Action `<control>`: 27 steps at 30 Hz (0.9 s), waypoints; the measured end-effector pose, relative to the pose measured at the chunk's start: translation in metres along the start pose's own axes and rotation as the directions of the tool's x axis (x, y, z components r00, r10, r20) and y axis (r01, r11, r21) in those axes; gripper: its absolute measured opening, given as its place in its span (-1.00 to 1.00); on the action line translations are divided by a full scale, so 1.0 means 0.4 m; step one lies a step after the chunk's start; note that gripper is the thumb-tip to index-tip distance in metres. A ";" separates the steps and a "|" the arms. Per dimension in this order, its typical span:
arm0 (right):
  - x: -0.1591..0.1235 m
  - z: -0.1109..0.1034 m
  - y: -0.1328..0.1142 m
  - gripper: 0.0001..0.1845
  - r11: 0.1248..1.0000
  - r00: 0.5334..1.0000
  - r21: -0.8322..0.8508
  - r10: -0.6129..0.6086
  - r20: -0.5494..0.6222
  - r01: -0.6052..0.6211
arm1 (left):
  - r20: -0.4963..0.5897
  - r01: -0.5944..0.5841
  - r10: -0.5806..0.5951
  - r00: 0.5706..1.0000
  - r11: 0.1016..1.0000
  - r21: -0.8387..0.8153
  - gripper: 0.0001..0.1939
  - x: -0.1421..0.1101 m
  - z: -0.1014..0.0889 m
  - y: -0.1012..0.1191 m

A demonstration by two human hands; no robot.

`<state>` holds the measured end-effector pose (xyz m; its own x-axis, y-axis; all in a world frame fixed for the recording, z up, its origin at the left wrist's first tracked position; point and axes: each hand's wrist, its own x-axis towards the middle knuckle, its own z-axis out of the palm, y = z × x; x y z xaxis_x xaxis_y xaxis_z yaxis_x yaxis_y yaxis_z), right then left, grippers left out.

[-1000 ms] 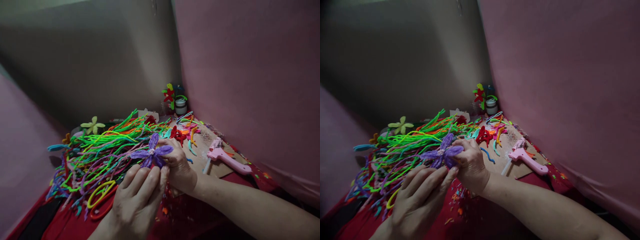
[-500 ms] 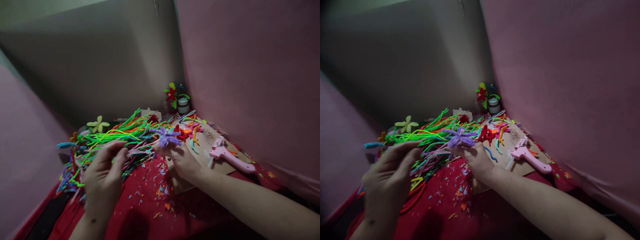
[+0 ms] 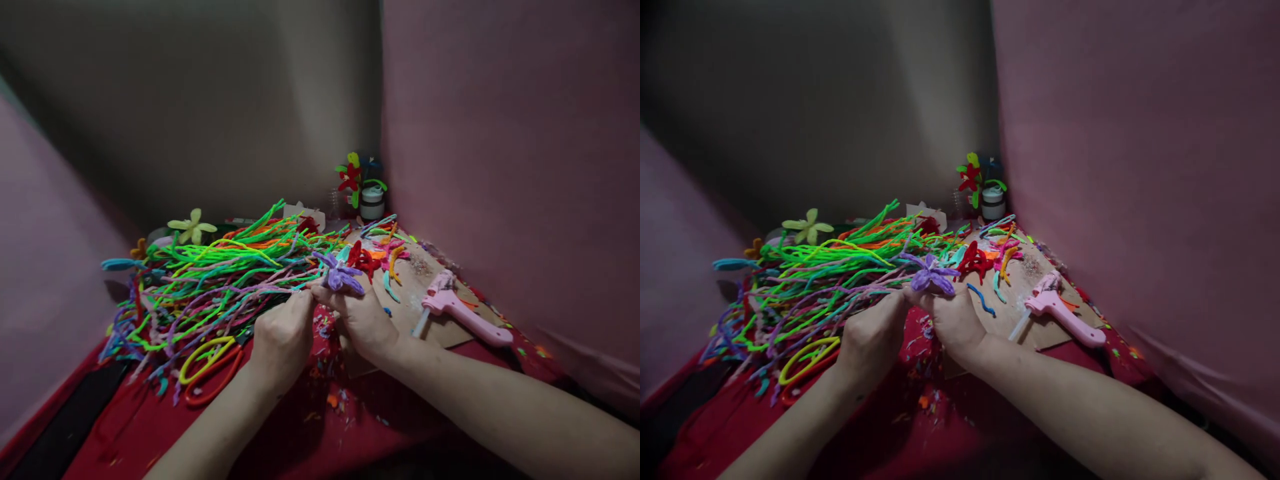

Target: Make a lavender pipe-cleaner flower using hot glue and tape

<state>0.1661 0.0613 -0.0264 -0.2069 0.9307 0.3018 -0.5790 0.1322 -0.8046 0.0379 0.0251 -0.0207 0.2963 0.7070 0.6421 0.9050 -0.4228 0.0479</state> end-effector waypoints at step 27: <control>-0.001 -0.004 -0.001 -0.86 0.966 0.962 0.085 0.228 0.153 -0.243 | 0.704 0.676 -0.152 0.693 -0.201 -0.709 -0.75 0.000 -0.043 -0.004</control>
<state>0.1678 0.0615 -0.0270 -0.4517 0.8727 0.1853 -0.5768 -0.1271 -0.8070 0.0310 0.0159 -0.0076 0.2830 0.9538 -0.1010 -0.1979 0.1611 0.9669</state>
